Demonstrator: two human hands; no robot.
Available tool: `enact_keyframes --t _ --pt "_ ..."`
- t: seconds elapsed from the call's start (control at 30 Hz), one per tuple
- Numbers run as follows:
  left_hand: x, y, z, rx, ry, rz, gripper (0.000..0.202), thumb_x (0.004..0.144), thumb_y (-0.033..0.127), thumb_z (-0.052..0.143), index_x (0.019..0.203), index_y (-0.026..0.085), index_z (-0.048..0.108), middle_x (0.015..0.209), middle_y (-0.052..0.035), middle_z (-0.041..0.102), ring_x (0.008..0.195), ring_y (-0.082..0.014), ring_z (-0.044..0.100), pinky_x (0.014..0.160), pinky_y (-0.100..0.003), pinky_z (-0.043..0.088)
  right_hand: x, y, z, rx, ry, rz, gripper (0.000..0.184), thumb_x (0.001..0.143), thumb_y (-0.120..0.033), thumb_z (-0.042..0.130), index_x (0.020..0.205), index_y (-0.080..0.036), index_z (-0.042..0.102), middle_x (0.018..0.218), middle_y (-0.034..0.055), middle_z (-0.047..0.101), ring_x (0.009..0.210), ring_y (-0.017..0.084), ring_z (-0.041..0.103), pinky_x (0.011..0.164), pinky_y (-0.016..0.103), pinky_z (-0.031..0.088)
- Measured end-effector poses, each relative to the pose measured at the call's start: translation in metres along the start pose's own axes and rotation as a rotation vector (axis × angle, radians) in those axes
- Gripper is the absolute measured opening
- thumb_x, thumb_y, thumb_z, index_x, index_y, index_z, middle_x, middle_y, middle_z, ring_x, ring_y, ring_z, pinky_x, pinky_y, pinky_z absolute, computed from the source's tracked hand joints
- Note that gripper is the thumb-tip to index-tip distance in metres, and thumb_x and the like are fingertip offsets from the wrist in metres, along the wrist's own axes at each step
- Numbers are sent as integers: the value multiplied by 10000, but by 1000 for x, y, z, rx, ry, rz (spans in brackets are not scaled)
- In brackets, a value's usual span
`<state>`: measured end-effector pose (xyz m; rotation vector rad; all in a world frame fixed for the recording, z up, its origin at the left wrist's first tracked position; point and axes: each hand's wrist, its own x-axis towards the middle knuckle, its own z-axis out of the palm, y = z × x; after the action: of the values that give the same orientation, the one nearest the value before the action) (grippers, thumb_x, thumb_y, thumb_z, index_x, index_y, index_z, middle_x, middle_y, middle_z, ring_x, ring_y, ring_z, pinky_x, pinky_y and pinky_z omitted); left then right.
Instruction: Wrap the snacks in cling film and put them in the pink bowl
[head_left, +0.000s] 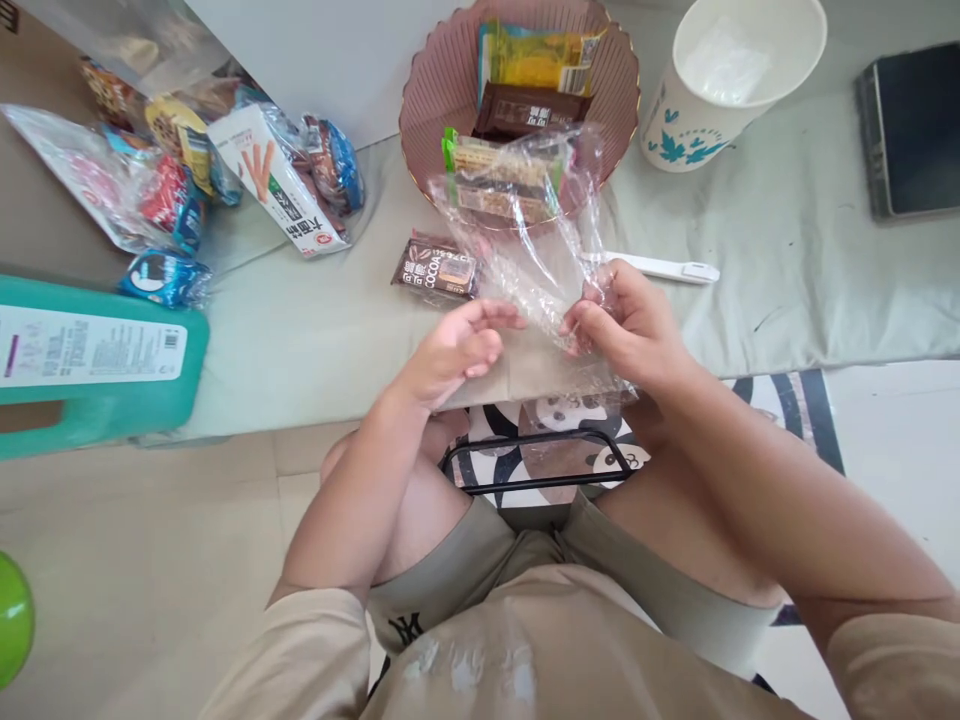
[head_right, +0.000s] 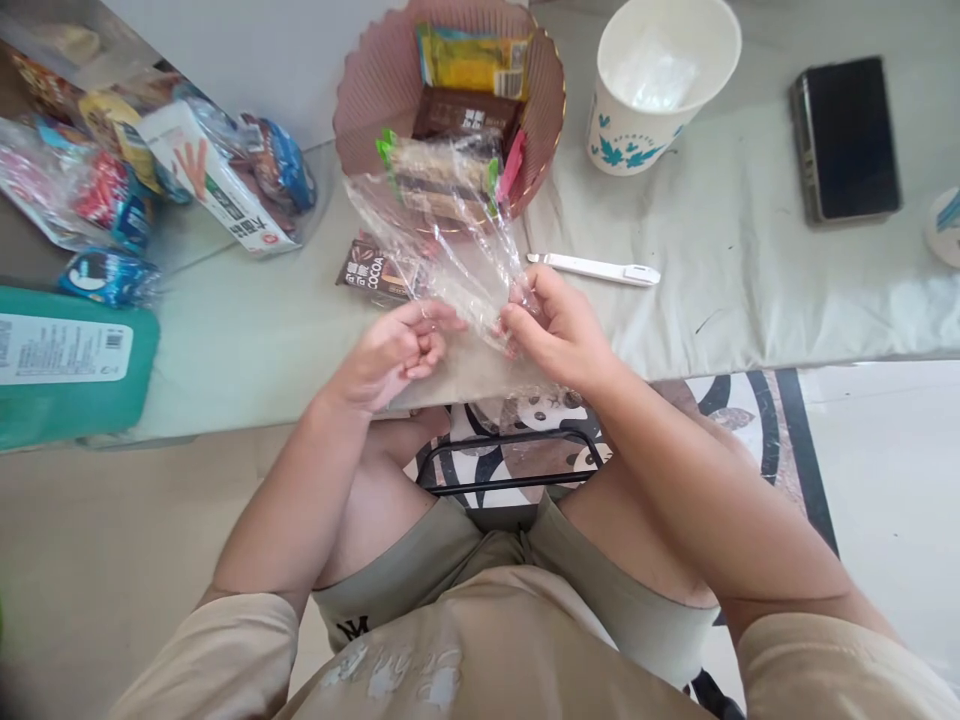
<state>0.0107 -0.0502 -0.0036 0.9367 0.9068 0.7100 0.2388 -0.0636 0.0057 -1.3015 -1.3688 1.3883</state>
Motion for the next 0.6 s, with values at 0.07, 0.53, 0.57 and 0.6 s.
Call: enact_keyframes --t 0.07,0.53,0.57,0.6 --pt "7 -4 9 148 -8 58 508 707 564 879 992 183 700 914 -75 786 570 -82 581 476 -217 402 1 1 2 5 16 -12 316 839 -439 692 855 -271 424 783 10 634 591 155 587 572 339 485" --pt "24 -2 -13 466 283 451 170 838 370 763 855 202 745 634 9 673 545 -114 633 531 -240 471 15 11 -3 -34 231 -1 80 865 -203 606 867 -246 538 770 6 594 559 122 540 547 314 446" --pt "24 -2 -14 460 293 447 173 830 374 770 848 204 745 628 11 667 535 -111 621 527 -241 471 16 12 -3 -28 253 -4 87 874 -209 609 885 -250 533 751 0 575 565 128 539 552 317 448" --pt "23 -2 -16 452 301 440 180 821 381 779 840 205 744 617 14 657 524 -109 608 524 -243 473 17 14 -4 -17 275 -2 91 882 -222 614 905 -254 532 742 -3 565 573 134 542 558 321 454"
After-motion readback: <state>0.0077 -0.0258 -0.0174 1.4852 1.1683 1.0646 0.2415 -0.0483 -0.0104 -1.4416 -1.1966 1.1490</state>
